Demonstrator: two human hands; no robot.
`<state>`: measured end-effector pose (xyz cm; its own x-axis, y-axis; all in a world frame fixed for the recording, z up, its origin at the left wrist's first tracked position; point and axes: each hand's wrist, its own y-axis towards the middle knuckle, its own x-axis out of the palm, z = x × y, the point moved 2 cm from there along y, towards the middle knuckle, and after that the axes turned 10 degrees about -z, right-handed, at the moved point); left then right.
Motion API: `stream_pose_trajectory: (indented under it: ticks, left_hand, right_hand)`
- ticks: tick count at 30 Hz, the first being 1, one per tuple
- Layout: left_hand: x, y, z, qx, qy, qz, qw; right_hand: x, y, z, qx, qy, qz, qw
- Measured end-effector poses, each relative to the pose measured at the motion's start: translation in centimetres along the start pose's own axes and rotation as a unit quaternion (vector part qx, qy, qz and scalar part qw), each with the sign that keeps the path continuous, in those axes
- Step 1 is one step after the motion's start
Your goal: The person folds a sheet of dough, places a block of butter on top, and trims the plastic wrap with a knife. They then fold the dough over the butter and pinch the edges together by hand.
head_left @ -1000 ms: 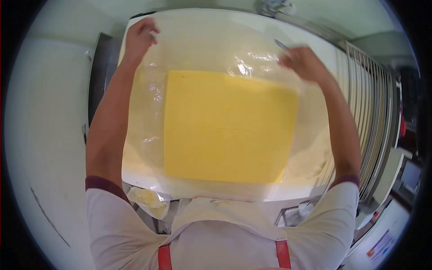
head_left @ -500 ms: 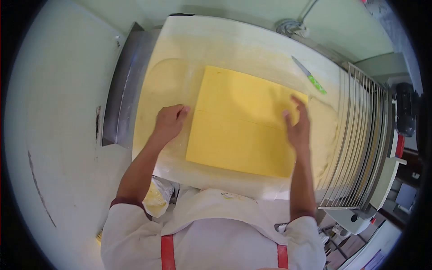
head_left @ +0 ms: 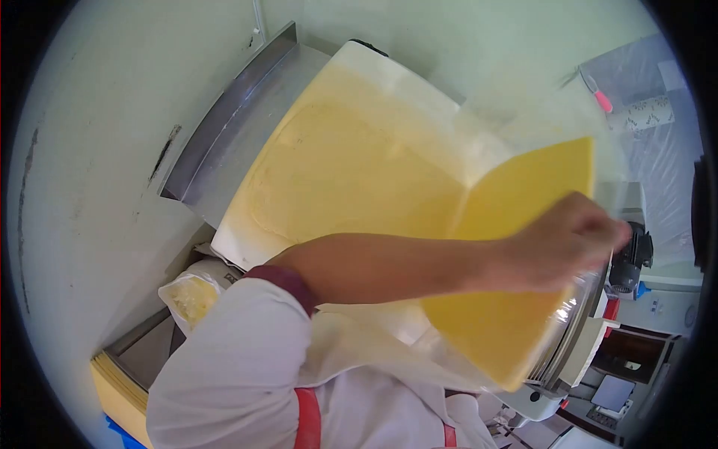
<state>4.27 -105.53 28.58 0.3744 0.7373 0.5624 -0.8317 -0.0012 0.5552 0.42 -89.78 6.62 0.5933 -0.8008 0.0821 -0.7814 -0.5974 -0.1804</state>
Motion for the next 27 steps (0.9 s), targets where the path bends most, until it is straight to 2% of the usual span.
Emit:
stream_pose_trajectory:
  ticks: [1, 4, 8, 14, 20, 23, 24, 25, 27]
  left_hand:
    - [1.6, 1.6, -0.1, 0.005, 0.056, 0.024, 0.998]
    - [2.4, 3.3, -3.0, -0.122, 0.195, -0.006, 0.973]
    - [-1.3, 0.8, -12.7, -0.239, 0.291, -0.01, 0.926]
    - [-2.8, -1.2, -18.4, -0.329, 0.274, 0.011, 0.904]
    - [-2.8, -0.8, -21.1, -0.305, 0.268, 0.0, 0.914]
    - [-4.1, -1.2, -21.6, -0.375, 0.146, -0.088, 0.911]
    - [-5.7, -1.4, -21.9, -0.284, 0.282, -0.126, 0.908]
    - [-7.9, -1.9, -22.2, -0.189, 0.409, -0.162, 0.878]
    - [-15.7, -4.3, -20.3, -0.177, 0.554, -0.083, 0.809]
  right_hand:
    - [-0.9, -0.7, 0.5, 0.009, 0.005, 0.023, 1.0]
    - [-3.1, -2.8, 2.4, 0.035, 0.008, 0.075, 0.997]
    - [-4.3, -4.5, 4.2, 0.069, 0.014, 0.106, 0.992]
    - [-5.2, -5.9, 5.0, 0.098, 0.019, 0.117, 0.988]
    - [-5.0, -5.8, 5.0, 0.108, 0.016, 0.107, 0.988]
    - [-5.5, -6.6, 4.9, 0.109, 0.018, 0.107, 0.988]
    - [-5.6, -6.9, 4.9, 0.107, 0.017, 0.107, 0.988]
    - [-6.0, -7.4, 4.9, 0.106, 0.015, 0.111, 0.988]
    - [-6.9, -8.6, 4.8, 0.11, 0.011, 0.119, 0.987]
